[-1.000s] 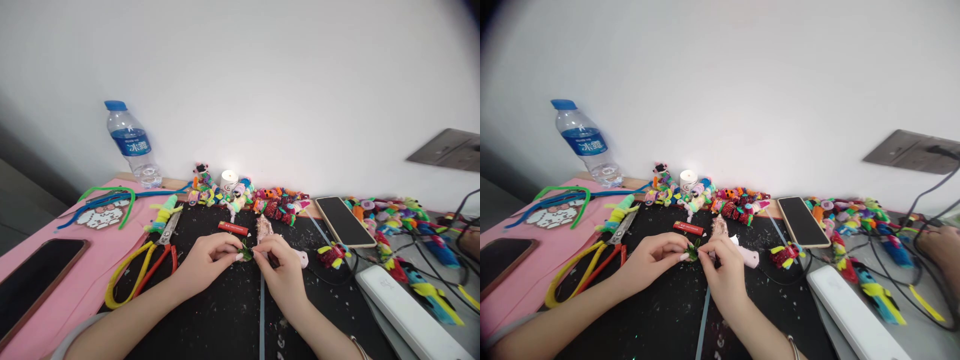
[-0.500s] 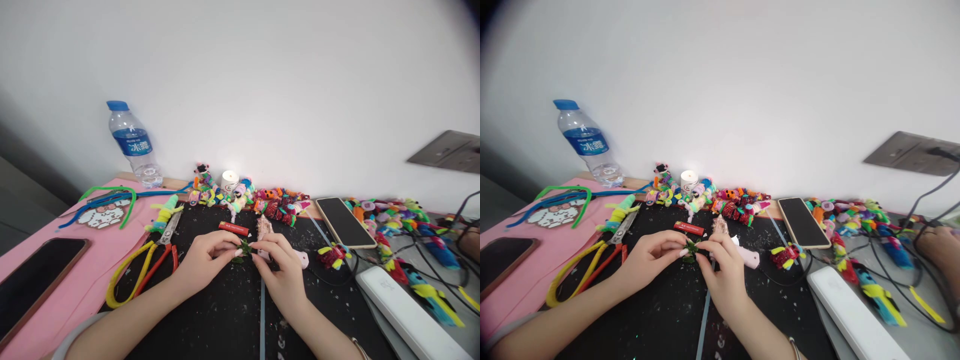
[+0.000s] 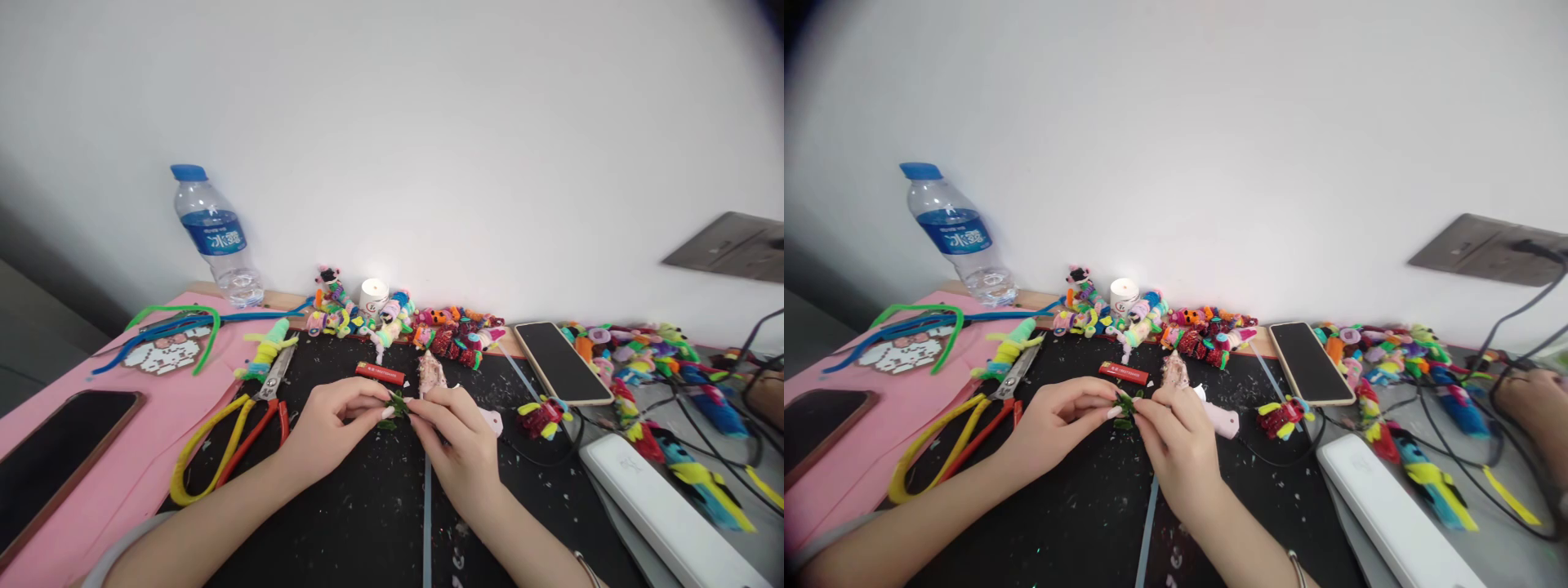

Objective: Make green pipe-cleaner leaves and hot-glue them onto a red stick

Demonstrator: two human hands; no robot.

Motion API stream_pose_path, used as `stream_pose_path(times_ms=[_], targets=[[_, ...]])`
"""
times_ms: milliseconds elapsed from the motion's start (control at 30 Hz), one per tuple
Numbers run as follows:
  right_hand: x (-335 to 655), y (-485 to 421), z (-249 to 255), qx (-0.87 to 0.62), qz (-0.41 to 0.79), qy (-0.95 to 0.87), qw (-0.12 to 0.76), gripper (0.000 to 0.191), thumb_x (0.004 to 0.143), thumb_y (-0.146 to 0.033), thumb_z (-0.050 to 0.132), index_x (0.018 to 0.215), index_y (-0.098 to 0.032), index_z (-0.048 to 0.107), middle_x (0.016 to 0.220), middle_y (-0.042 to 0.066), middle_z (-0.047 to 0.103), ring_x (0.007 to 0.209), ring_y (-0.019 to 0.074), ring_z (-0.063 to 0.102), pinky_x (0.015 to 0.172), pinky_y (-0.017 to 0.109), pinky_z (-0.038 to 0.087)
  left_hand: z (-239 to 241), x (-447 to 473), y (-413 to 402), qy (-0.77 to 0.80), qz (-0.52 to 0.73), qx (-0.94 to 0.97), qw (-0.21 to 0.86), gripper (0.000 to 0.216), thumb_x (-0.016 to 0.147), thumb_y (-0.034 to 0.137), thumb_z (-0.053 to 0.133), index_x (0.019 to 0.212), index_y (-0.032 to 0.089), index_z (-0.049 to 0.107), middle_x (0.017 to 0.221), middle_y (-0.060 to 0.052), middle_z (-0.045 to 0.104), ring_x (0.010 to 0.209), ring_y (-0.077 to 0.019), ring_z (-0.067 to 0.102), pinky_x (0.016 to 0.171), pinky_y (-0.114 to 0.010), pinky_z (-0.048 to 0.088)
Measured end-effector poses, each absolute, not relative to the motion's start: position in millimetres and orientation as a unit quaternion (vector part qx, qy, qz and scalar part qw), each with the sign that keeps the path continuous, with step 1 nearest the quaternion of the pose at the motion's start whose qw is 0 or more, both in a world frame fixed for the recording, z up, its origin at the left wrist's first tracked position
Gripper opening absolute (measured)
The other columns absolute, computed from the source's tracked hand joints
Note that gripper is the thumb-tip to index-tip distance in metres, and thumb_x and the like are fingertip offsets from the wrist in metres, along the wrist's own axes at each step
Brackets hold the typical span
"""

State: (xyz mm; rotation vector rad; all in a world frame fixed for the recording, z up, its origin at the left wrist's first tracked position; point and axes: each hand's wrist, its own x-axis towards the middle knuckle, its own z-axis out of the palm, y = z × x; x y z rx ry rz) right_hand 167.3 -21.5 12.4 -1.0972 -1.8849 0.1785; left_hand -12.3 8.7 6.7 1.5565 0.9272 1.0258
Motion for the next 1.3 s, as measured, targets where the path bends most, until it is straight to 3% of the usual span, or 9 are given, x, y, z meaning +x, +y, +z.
stream_pose_path(times_ms=[233, 433, 800, 1300], targets=[[168.9, -21.7, 15.8, -0.468, 0.145, -0.743, 0.456, 0.023, 0.080, -0.011, 0.053, 0.101, -0.018, 0.057, 0.095, 0.007, 0.058, 0.090, 0.0197, 0.055, 0.077, 0.033, 0.045, 10.6, -13.9, 7.3, 0.335, 0.440, 0.713, 0.431, 0.010, 0.079, 0.009, 0.056, 0.083, 0.015, 0.062, 0.095, -0.007, 0.063, 0.089, -0.0166, 0.062, 0.075, -0.024, 0.053], [167.5, -22.1, 14.9, -0.468, 0.187, -0.758, 0.414, 0.029, 0.081, -0.013, 0.050, 0.109, -0.019, 0.055, 0.104, 0.008, 0.056, 0.098, 0.0206, 0.052, 0.085, 0.035, 0.042, 6.9, -13.1, 4.3, 0.313, 0.448, 0.665, 0.509, 0.010, 0.080, 0.011, 0.056, 0.087, 0.018, 0.055, 0.097, -0.005, 0.061, 0.087, -0.0168, 0.063, 0.079, -0.030, 0.053], [166.6, -20.7, 15.6, -0.479, 0.204, -0.754, 0.399, 0.021, 0.085, -0.014, 0.048, 0.100, -0.021, 0.060, 0.090, 0.004, 0.065, 0.082, 0.0190, 0.057, 0.072, 0.031, 0.044, 7.8, -7.7, 7.4, 0.273, 0.431, 0.543, 0.667, 0.019, 0.075, 0.007, 0.063, 0.086, 0.018, 0.052, 0.096, -0.001, 0.059, 0.084, -0.0135, 0.063, 0.077, -0.025, 0.050], [167.9, -20.2, 18.0, -0.468, 0.263, -0.737, 0.411, 0.026, 0.089, -0.017, 0.042, 0.107, -0.022, 0.061, 0.096, 0.005, 0.066, 0.086, 0.0185, 0.060, 0.076, 0.032, 0.045, 14.0, -10.4, 12.9, 0.348, 0.415, 0.474, 0.694, 0.013, 0.071, 0.015, 0.068, 0.078, 0.014, 0.057, 0.088, -0.002, 0.062, 0.077, -0.0128, 0.062, 0.069, -0.024, 0.054]])
